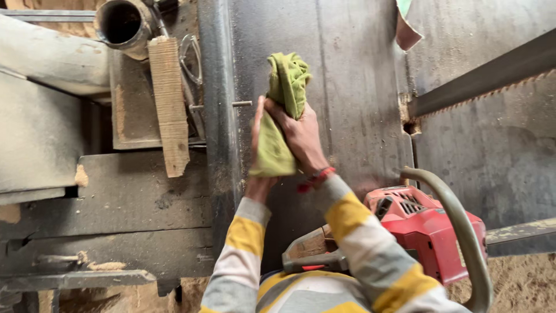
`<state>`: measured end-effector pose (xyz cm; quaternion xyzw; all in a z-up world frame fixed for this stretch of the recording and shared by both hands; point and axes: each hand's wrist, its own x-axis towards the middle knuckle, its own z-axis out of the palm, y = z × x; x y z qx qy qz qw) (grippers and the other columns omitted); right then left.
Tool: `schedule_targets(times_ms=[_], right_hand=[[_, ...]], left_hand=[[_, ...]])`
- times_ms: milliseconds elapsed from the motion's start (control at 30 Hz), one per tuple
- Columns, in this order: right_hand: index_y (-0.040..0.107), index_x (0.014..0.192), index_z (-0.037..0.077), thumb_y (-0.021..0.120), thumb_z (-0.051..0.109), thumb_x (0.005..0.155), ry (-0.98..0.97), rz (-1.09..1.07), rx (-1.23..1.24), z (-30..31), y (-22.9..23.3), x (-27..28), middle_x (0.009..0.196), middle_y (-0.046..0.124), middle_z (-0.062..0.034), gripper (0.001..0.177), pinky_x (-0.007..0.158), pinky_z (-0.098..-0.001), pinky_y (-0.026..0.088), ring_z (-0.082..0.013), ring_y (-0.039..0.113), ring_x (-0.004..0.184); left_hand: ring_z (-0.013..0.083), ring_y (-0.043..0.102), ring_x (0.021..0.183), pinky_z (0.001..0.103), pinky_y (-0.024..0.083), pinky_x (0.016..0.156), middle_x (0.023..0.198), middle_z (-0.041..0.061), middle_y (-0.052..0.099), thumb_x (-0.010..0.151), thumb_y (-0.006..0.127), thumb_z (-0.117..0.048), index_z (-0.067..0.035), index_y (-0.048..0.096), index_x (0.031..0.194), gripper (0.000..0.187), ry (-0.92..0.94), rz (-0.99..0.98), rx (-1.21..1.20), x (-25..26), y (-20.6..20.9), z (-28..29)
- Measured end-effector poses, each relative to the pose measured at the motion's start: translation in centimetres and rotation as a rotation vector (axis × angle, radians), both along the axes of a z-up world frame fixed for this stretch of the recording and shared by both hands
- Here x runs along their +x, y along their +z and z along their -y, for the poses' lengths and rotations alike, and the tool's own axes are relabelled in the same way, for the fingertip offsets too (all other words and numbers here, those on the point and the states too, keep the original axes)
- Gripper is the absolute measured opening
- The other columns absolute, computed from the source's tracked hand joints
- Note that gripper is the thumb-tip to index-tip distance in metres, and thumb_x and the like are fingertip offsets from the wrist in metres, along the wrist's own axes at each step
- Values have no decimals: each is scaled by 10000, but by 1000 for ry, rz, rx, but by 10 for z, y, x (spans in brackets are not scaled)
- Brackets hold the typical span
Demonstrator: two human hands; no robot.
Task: The person cleans a red chainsaw by using a brush to remove sawdust from the body and bar, and wiping the surfaces with a green cloth on a workbench.
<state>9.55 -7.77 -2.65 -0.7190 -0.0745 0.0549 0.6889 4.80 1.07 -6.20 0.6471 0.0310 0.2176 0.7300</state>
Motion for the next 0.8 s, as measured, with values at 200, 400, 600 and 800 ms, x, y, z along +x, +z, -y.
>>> schedule_targets(times_ms=[200, 400, 600, 800], right_hand=[[782, 1003, -6, 743, 325, 962, -26, 69, -361, 1, -20, 26, 844, 766, -105, 336, 641, -324, 587, -178, 737, 704], [690, 1063, -70, 637, 325, 996, -202, -316, 303, 42, 3, 85, 974, 740, -186, 404, 694, -369, 646, -253, 750, 808], [613, 1316, -5, 754, 372, 935, 65, -340, 97, -1, 33, 12, 1145, 706, -74, 554, 845, -335, 574, -171, 691, 1003], [633, 1191, 47, 847, 268, 793, -45, -244, 190, -15, 15, 18, 1010, 734, -39, 503, 744, -287, 624, -120, 712, 874]], left_hand=[[93, 630, 793, 229, 527, 592, 1132, 106, 647, 1104, 398, -127, -131, 157, 1683, 628, -107, -214, -600, -32, 4, -4], [26, 495, 490, 184, 418, 378, 759, 44, 618, 1078, 352, -168, -187, 193, 1668, 611, -42, -314, -629, -49, 34, -19], [80, 553, 575, 239, 459, 472, 795, 80, 611, 1143, 257, -465, -169, 263, 1547, 501, 8, -308, -134, -26, 24, -21], [212, 584, 722, 384, 514, 663, 871, 171, 656, 1211, 348, -518, 61, 594, 1073, 644, -161, -468, 363, -15, 5, 4]])
